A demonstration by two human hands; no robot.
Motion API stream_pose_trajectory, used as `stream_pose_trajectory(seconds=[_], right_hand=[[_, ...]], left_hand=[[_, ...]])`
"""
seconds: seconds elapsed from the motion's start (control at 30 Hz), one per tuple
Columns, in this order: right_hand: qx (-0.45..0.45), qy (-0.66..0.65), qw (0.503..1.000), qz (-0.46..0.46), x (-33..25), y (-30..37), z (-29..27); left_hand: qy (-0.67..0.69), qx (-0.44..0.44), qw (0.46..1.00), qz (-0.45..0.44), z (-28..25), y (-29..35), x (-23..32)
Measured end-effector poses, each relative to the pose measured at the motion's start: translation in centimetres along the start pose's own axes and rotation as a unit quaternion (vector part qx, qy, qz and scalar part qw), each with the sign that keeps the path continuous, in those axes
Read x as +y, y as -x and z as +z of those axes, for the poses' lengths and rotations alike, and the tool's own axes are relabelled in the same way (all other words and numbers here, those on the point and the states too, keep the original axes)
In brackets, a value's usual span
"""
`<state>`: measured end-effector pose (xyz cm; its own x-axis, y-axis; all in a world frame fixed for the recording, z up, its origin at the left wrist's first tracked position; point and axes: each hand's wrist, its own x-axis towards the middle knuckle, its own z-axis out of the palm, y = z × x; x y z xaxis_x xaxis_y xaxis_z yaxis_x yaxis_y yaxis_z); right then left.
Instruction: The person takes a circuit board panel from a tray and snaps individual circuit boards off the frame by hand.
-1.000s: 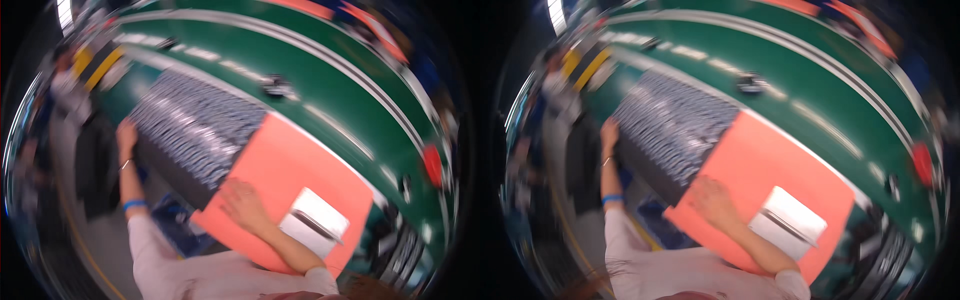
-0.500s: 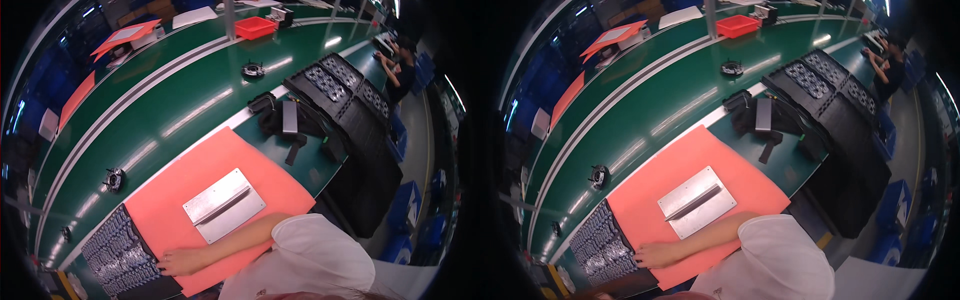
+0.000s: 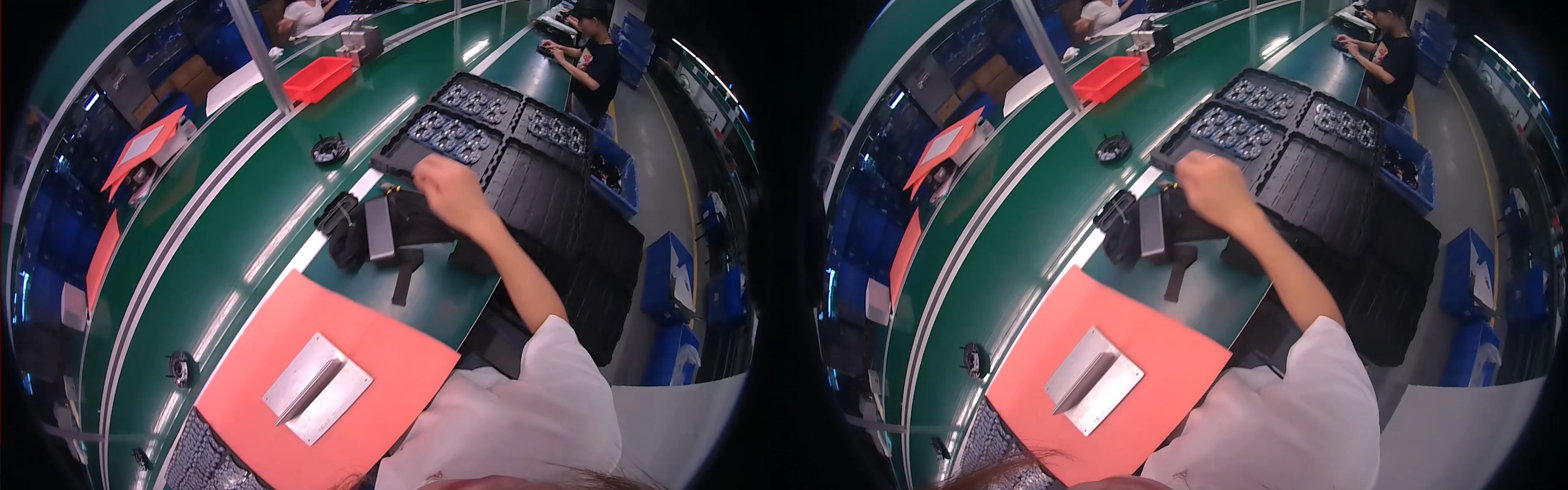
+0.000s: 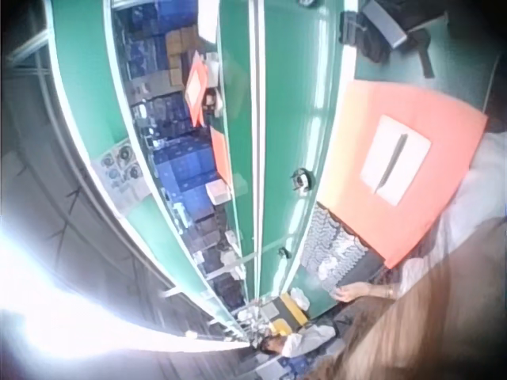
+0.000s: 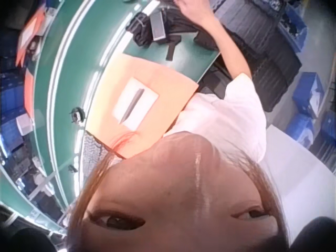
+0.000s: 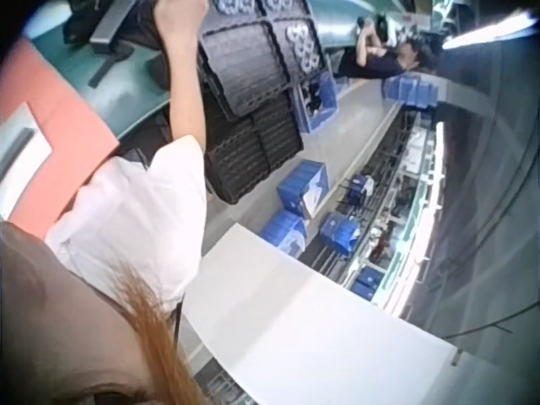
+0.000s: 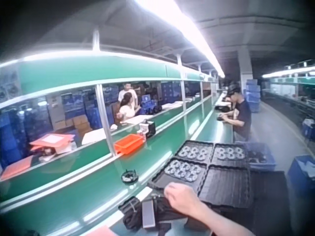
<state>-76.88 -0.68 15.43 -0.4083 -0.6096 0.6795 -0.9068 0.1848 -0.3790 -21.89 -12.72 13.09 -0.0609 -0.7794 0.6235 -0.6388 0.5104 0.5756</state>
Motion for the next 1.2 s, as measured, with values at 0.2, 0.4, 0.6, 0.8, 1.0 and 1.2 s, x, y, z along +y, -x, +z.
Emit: stream_pose_trajectory(seconds=[0.2, 0.4, 0.6, 0.8, 1.0, 1.2], right_hand=[[-0.064, 0.204, 0.970, 0.114, 18.6, 1.8, 3.8], [-0.069, 0.268, 0.961, 0.024, 23.1, 2.4, 5.5], [-0.066, 0.289, 0.955, 0.007, 23.0, 2.1, 4.3], [-0.039, 0.322, 0.943, -0.075, 22.0, 1.6, 4.9], [-0.003, 0.364, 0.926, -0.101, 16.9, -1.3, 4.4], [0.133, 0.368, 0.920, -0.023, 17.2, -1.8, -1.7]], left_hand=[[0.099, -0.057, 0.993, 0.005, 6.0, -0.4, 6.3], [0.144, -0.077, 0.987, -0.004, 8.4, -0.3, 10.5], [0.240, -0.091, 0.966, 0.002, 8.9, 1.4, 14.8], [0.633, -0.179, 0.753, 0.024, 9.8, 2.5, 19.8], [0.831, -0.196, 0.501, -0.143, 8.9, -0.8, 28.8], [0.873, -0.425, 0.234, 0.056, 11.2, -1.7, 26.7]])
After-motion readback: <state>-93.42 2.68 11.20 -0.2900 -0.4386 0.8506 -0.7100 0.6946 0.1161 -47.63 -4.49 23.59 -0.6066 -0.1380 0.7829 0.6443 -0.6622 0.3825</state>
